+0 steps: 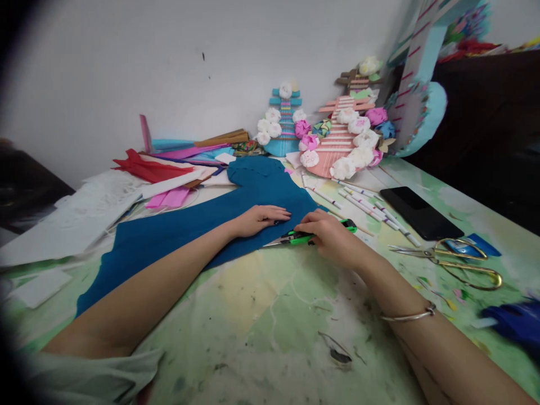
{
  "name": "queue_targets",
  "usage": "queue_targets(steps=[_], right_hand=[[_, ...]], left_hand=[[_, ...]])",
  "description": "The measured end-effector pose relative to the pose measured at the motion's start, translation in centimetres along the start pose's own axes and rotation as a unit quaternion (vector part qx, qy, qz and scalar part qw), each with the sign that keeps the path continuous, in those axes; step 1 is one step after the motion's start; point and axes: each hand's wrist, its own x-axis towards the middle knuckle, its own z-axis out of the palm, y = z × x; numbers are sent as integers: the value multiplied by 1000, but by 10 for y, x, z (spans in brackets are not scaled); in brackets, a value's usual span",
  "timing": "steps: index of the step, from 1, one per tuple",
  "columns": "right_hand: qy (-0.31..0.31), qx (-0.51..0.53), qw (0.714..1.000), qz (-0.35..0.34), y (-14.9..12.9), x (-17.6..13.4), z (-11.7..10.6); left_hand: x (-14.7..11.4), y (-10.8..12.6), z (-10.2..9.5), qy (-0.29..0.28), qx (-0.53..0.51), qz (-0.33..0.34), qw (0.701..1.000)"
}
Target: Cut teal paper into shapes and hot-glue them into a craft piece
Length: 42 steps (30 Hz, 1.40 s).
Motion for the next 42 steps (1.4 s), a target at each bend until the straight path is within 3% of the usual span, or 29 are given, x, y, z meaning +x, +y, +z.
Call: queue_targets(steps=[9,18,29,42], right_hand=[[-12,5,1000,-9,-15,5,13],[-6,-1,1000,-1,-7,1,2],[5,17,1000,-19,-24,8,17],[16,36,999,7,-17,6,10]], left_hand=[[1,-2,1,2,17,-3,1000],[1,-2,1,3,7,6,1000],[2,-1,2,6,27,-1,1000],[1,1,1,6,27,4,1000]])
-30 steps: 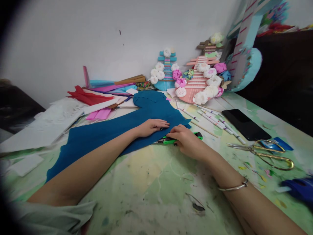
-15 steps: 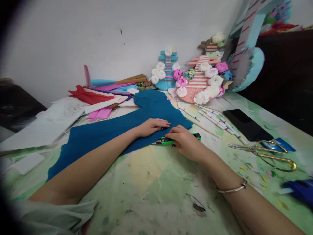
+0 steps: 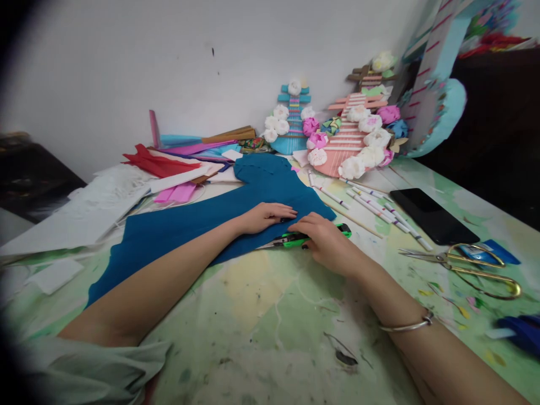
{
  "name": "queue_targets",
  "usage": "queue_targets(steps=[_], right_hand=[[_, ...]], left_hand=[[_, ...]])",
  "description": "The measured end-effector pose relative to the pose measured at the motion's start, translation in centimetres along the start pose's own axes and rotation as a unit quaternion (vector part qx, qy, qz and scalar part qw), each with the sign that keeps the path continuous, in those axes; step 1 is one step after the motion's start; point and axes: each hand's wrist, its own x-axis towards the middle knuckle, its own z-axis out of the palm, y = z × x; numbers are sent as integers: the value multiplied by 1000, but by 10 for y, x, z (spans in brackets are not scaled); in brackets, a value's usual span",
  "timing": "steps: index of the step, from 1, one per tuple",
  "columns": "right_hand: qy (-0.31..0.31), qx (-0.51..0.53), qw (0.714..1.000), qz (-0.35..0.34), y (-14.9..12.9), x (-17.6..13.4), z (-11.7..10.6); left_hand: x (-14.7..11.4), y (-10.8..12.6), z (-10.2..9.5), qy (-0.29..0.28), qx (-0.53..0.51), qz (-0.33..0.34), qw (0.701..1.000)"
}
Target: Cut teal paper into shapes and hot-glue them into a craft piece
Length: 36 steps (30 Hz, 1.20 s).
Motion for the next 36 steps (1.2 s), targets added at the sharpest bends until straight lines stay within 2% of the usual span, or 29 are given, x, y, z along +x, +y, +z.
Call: queue_targets(steps=[4,9,14,19,29,36], right_hand=[[-6,4,1000,11,-9,6,6],[4,10,1000,-17,-13,10,12],[-10,22,999,-30,-7,7,5],[-7,21,1000,-11,3,3,0],[-8,14,999,-41,-19,15,13],[-9,27,999,-35,-8,8,3]], left_hand=[[0,0,0,2,1,-1,1000],[1,-2,1,2,7,-9,1000],[0,-1,0,1,3,-7,1000],[0,0,-1,-2,3,-14,1000],[1,-3,2,7,-10,-7,1000],[1,-1,0,-1,-2,-14,1000]])
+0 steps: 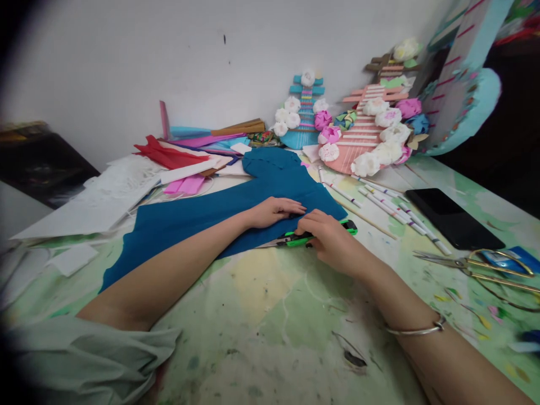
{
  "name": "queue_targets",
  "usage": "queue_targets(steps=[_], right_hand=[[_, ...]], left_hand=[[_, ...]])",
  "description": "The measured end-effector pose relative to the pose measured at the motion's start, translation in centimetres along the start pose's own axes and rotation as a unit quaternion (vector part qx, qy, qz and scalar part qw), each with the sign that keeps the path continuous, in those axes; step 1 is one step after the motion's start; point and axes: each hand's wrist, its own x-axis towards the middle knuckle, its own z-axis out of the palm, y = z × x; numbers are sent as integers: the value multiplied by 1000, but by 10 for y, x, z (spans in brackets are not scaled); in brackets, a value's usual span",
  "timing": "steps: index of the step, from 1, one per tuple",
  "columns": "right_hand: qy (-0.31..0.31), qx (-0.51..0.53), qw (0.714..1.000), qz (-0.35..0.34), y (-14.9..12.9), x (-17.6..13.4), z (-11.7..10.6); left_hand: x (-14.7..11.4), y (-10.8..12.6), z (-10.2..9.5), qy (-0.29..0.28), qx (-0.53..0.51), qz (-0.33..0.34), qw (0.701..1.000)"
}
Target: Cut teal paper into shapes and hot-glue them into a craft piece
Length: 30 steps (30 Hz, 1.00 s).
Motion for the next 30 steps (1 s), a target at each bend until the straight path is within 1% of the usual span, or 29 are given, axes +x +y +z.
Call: queue_targets(steps=[4,9,12,17,20,25,30], right_hand=[[11,0,1000,6,-1,1,4],[-7,-8,1000,-16,-14,8,13],[-11,-13,1000,-25,-14,7,10],[-1,-14,1000,-21,-5,-1,2],[6,-14,1000,-20,-5,0,7],[2,-10,1000,-25,-15,6,15],[-6,-5,1000,-16,-13,3,5]], left_hand=[[0,1,-1,-4,-1,-4,1000],[0,1,-1,-1,-10,0,1000],[0,2,-1,2,-14,2,1000],[1,2,-1,1,-12,-3,1000],[1,2,-1,3,-12,-4,1000],[1,1,-2,2,-15,1,1000],[0,4,-1,10,-22,-11,1000]])
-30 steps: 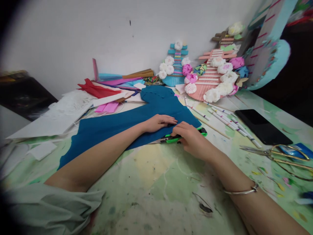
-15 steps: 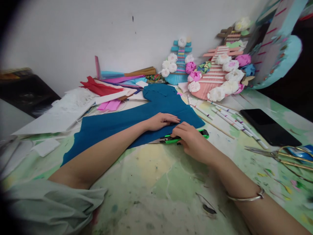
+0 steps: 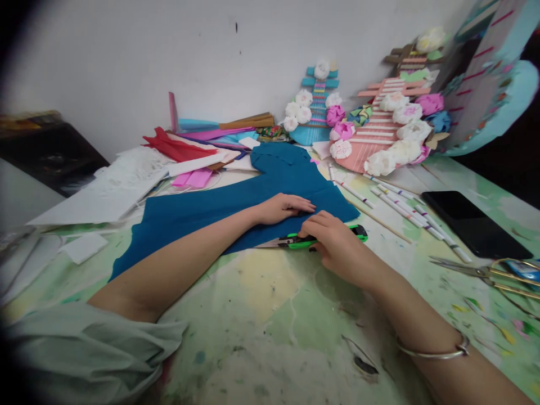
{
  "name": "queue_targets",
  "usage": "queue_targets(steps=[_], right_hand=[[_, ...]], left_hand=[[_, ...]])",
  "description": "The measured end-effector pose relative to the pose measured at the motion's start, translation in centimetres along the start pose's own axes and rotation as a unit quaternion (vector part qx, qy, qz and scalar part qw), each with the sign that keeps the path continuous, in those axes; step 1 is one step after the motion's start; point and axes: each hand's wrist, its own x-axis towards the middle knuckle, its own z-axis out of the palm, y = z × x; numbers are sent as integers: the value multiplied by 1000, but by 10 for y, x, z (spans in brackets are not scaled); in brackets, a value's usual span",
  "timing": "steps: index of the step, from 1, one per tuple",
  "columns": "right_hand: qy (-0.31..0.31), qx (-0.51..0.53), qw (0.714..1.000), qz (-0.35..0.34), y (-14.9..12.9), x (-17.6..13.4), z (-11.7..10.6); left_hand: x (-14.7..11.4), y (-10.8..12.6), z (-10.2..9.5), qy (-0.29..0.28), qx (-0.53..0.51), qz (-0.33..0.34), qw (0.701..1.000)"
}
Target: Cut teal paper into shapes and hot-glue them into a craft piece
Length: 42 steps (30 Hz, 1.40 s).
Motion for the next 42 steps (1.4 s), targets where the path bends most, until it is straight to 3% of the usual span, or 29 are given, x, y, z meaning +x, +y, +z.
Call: queue_targets(steps=[5,8,10,15,19,23,28,42], right_hand=[[5,-13,1000,10,7,-3,-1],[14,-17,1000,19,7,-3,1],[15,-16,999,25,5,-3,0],[26,-21,999,35,1,-1,0],[22,-33,998,41,-2,3,4],[23,-33,997,60,-6,6,8],[8,-37,997,63,-6,11,5],[-34,-22,997,72,-20,35,17]], left_hand=[[-1,0,-4,32,-64,-10,997],[-4,4,-18,84,-131,-17,988],[-12,11,-32,88,-124,-29,988],[-65,36,-56,27,12,-55,998],[-118,40,-51,12,82,-58,995],[-146,30,-41,22,111,-111,987],[-146,27,-40,-8,110,-129,985],[-149,20,-44,38,41,-111,992]])
